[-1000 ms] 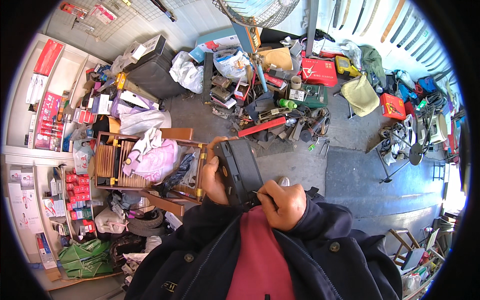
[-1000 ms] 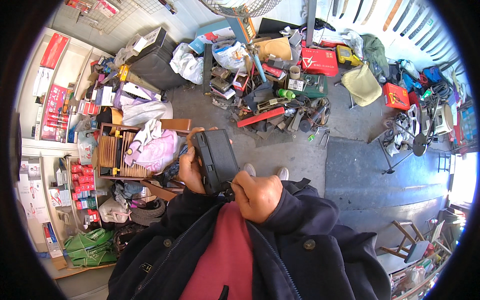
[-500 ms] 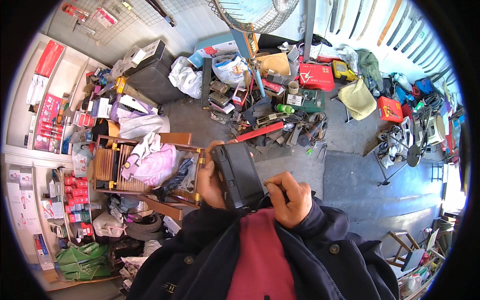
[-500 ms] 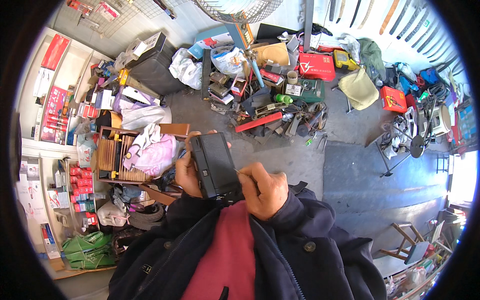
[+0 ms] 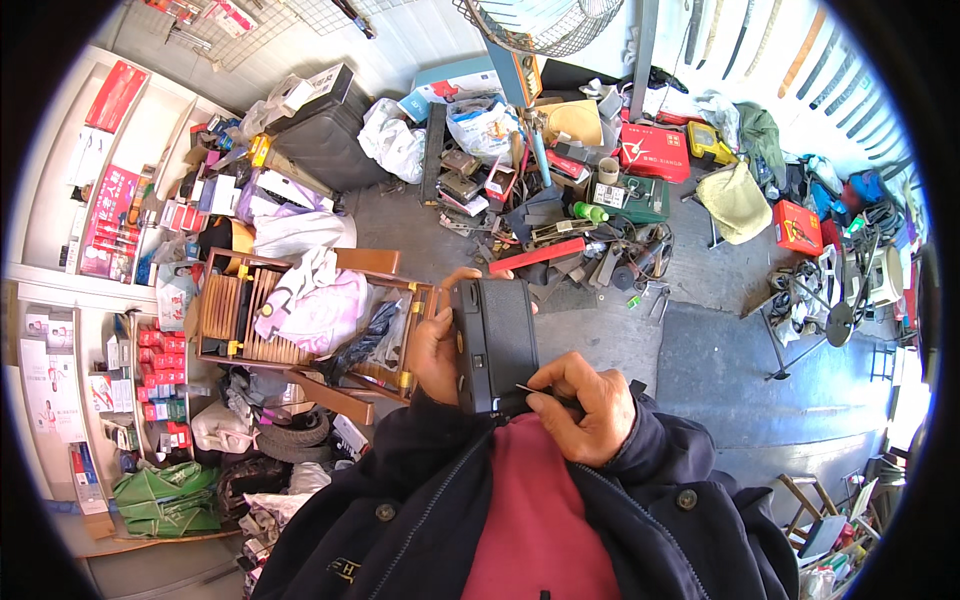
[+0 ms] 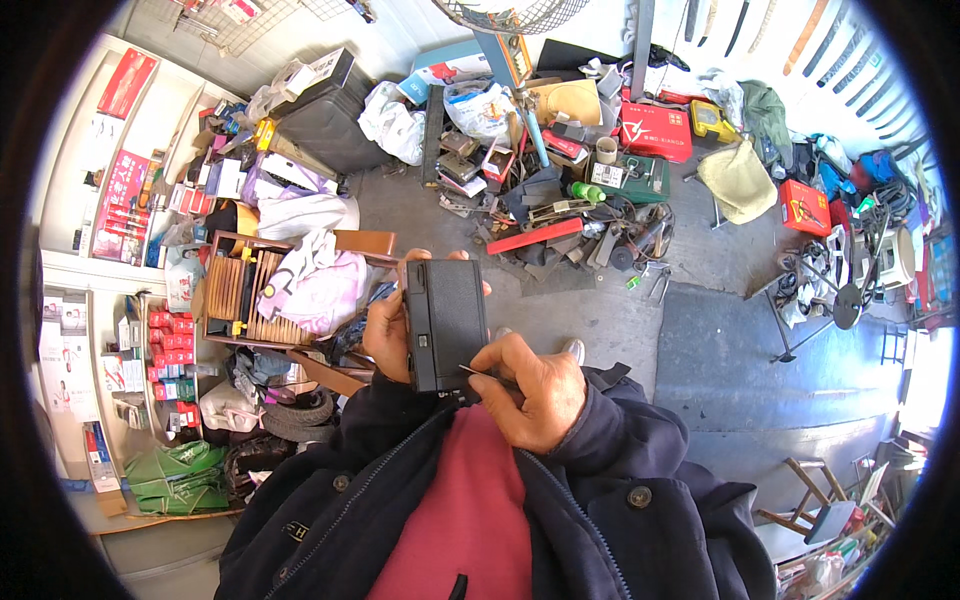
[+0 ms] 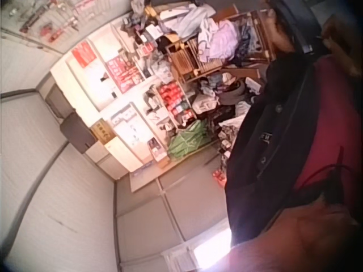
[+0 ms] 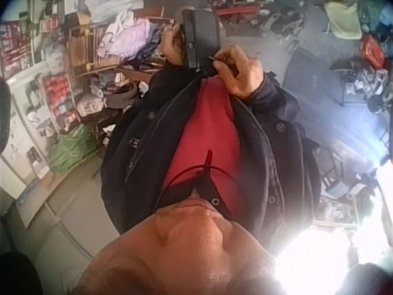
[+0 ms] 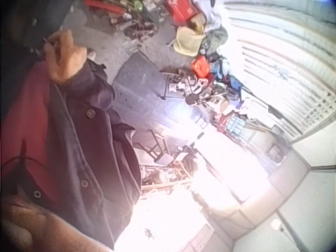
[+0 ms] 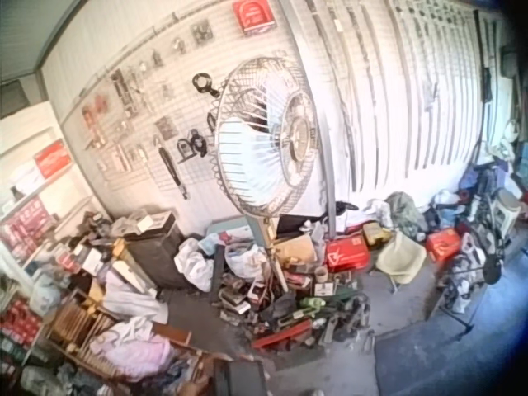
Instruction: The person uses a small screwdriver to unscrew and open the back cover of a black rectangular electronic device. The person removes the cover and inspects the interior.
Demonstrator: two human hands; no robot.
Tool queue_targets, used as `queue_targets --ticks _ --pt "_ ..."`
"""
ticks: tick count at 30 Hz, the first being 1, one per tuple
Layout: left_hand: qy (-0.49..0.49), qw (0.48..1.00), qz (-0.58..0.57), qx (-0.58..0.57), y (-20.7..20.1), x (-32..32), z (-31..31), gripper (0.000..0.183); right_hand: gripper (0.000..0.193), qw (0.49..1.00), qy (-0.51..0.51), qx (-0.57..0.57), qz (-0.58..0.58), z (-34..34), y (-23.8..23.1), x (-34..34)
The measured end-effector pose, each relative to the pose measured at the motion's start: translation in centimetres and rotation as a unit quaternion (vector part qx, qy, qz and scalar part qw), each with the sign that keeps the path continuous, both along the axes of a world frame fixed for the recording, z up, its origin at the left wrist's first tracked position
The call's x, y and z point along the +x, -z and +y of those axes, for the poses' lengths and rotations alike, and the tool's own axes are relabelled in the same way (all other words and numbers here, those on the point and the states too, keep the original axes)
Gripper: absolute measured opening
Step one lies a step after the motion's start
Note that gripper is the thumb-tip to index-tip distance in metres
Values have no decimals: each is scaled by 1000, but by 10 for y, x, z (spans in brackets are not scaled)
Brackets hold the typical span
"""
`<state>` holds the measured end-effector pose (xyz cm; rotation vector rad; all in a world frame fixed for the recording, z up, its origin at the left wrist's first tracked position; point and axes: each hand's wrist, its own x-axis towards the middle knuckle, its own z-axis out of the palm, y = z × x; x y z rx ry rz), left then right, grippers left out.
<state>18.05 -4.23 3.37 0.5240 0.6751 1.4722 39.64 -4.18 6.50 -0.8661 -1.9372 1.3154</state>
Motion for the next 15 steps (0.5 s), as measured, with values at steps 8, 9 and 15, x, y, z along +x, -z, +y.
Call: queue_targets --ticks 8,9,15 --pt "44 999 -10 14 -7 5 -1 54 18 997 15 78 24 2 2 -6" --pt "49 999 -14 14 -6 4 -1 55 17 994 11 101 25 2 3 -5" --pt "61 998 -15 6 -4 4 -4 56 17 987 -11 153 37 5 7 -4"
